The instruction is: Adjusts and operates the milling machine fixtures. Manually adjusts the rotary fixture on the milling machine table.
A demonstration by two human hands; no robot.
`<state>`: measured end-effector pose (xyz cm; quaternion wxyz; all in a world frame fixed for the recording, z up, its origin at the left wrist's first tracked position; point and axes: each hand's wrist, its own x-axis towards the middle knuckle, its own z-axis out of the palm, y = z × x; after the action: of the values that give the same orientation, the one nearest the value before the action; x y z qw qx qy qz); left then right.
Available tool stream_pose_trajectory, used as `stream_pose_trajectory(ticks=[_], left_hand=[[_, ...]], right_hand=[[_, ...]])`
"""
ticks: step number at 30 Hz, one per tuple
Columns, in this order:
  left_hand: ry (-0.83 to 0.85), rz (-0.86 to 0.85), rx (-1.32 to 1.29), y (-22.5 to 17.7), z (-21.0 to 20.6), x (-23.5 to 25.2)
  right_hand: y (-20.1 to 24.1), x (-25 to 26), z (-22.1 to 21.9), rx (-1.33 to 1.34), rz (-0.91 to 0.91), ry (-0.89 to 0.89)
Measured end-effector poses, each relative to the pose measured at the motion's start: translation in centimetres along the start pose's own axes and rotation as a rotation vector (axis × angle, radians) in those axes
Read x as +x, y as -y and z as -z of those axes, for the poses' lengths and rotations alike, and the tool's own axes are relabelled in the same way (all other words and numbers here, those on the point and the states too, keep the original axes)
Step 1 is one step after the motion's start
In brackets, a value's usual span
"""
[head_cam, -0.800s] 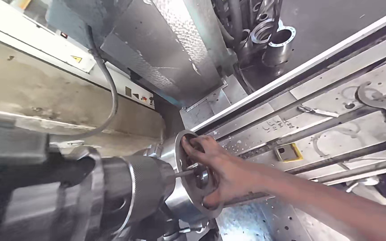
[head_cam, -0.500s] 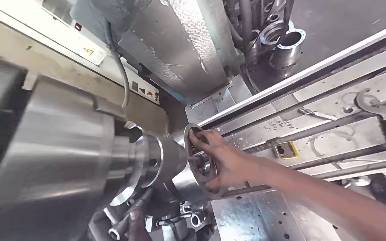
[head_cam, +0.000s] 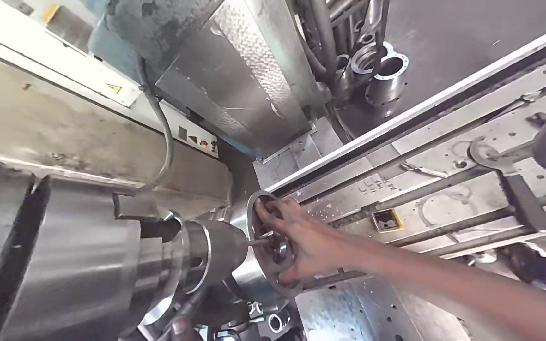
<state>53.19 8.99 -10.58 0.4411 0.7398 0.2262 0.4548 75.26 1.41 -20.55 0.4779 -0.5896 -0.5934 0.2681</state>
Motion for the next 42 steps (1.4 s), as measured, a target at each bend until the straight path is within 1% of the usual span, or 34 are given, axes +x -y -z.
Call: stream_pose_trajectory(ticks=[4,6,9,11,15,16,17,19,21,23,25,27,28,30,32,33,34,36,37,40,42], left_hand=[[0.017,-0.014,0.006,0.3,0.2,0.1],[0.024,-0.021,0.01,0.6,1.0,0.0],[0.022,-0.053,0.144,0.6,1.2,-0.4],[0.015,-0.089,0.286,0.5,1.2,-0.7],[0.055,-0.18,0.745,-0.3,2.8,-1.6],[0.056,-0.181,0.81,-0.1,3.4,-1.8],[0.066,-0.174,0.83,0.0,3.8,-2.3],[0.079,-0.145,0.78,0.2,4.0,-3.0],[0.077,-0.156,0.753,0.4,4.2,-3.1],[0.088,-0.202,0.782,0.6,4.4,-2.7],[0.118,-0.249,0.867,0.2,4.6,-2.1],[0.159,-0.331,0.922,0.2,5.1,-0.9],[0.186,-0.386,0.97,0.4,5.7,-0.5],[0.266,-0.561,1.093,0.8,7.6,0.8],[0.346,-0.801,1.127,1.2,9.1,3.3],[0.402,-0.891,1.133,1.1,9.6,4.6],[0.45,-0.941,1.143,1.0,10.1,5.7],[0.503,-0.955,1.104,1.6,12.1,7.3],[0.566,-0.961,1.098,1.7,12.8,7.9],[0.854,-0.947,1.078,0.5,13.6,9.3],[0.991,-0.957,0.985,-0.3,12.2,10.3]], right_hand=[[0.0,0.1,0.1,0.009,-0.012,0.002],[0.0,0.0,0.0,0.019,-0.022,0.011],[-0.1,0.0,-0.2,-0.002,-0.021,-0.003],[-0.3,-0.1,-0.3,-0.018,-0.025,-0.032],[0.1,-0.1,-0.5,-0.024,-0.048,-0.059],[0.1,0.0,-0.4,-0.03,-0.05,-0.063],[0.1,-0.1,-0.4,-0.033,-0.055,-0.064],[0.1,-0.1,-0.4,-0.034,-0.063,-0.056],[0.3,-0.1,-0.2,-0.015,-0.088,-0.036],[0.4,-0.1,0.0,-0.016,-0.11,-0.016],[0.4,-0.1,-0.1,-0.028,-0.102,-0.004],[0.2,0.1,0.1,-0.041,-0.086,0.0],[0.1,0.0,0.1,-0.038,-0.077,-0.003],[0.0,-0.2,-0.4,-0.042,-0.053,-0.028],[0.1,0.0,-0.2,-0.041,-0.062,-0.014],[0.1,0.0,-0.3,-0.032,-0.067,-0.013],[0.1,-0.1,-0.3,-0.019,-0.072,-0.009],[0.0,-0.1,-0.2,0.011,-0.066,-0.011],[0.1,-0.2,-0.2,0.027,-0.068,-0.007],[0.1,-0.1,0.0,0.05,-0.072,0.007],[-0.1,-0.1,-0.3,0.054,-0.047,-0.004]])
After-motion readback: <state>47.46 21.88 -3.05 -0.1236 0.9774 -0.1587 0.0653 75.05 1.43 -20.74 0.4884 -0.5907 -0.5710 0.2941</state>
